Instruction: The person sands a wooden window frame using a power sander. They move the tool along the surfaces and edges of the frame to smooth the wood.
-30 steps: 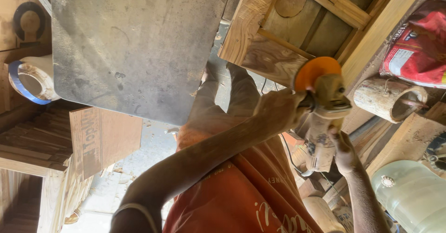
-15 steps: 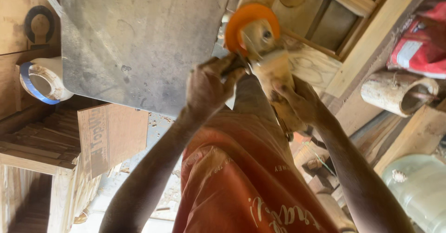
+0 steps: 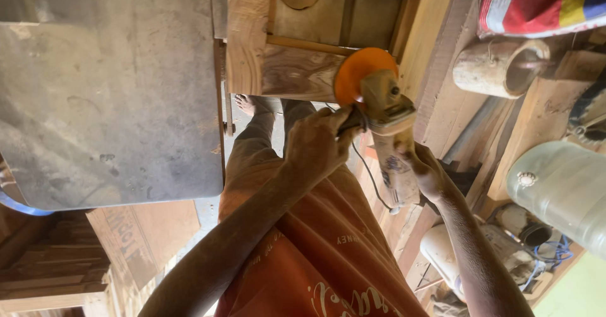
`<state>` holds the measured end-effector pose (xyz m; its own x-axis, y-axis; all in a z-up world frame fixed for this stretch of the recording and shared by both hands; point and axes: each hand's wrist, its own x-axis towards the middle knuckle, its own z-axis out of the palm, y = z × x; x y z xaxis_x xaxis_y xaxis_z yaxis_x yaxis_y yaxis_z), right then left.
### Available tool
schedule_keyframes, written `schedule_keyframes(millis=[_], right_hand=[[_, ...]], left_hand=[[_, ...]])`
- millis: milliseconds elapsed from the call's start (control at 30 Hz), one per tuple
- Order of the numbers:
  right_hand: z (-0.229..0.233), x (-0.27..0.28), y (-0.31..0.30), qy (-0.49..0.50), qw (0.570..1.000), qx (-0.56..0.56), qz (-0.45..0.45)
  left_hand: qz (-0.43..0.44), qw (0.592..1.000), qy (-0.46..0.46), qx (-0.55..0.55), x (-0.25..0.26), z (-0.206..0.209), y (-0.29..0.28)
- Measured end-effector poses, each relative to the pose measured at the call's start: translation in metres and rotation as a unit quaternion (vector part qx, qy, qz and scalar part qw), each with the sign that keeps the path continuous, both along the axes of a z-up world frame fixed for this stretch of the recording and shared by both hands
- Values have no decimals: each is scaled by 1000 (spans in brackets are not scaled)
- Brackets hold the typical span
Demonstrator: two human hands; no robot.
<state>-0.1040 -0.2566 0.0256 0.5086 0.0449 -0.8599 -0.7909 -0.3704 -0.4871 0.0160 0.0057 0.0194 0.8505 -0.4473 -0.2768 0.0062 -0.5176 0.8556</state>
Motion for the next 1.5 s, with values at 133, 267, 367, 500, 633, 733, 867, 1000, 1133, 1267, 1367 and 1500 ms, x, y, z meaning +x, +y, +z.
schedule_keyframes(millis=[133,267,367,500,633,733,867,1000,1133,1267,1367,1500], right_hand=[[4,-19,-17,24,997,3,-76],[2,-22,-29,61,993,-14,-103],[2,-10,-39,49,994,12,-98],[3,5,-52,39,993,6,-109],[13,-2,-55,37,988,-32,-145],[11,-14,-47,31,991,-23,-127],[0,-30,-30,91,988,-36,-118],[-7,0,0,-1,998,29,-57],[-5,40,32,-14,1000,19,6],[-1,93,72,-54,991,2,119],[5,134,97,-60,978,-5,198],[5,176,113,-63,963,-11,262]], left_hand=[[-42,999,-26,-16,-6,-7,-34],[-59,997,-56,-17,-2,-15,-56],[-86,995,-39,-15,8,-25,-67],[-87,992,-95,-7,24,-41,-96],[-124,991,-38,26,20,-36,-111],[-84,994,-71,-22,2,-27,-91],[-44,994,-95,-23,-13,-13,-44],[-2,999,-42,16,-7,4,4],[84,991,-106,-2,-3,7,44],[91,995,-10,50,3,6,86],[177,984,-12,11,6,10,103],[232,970,-32,67,22,13,115]])
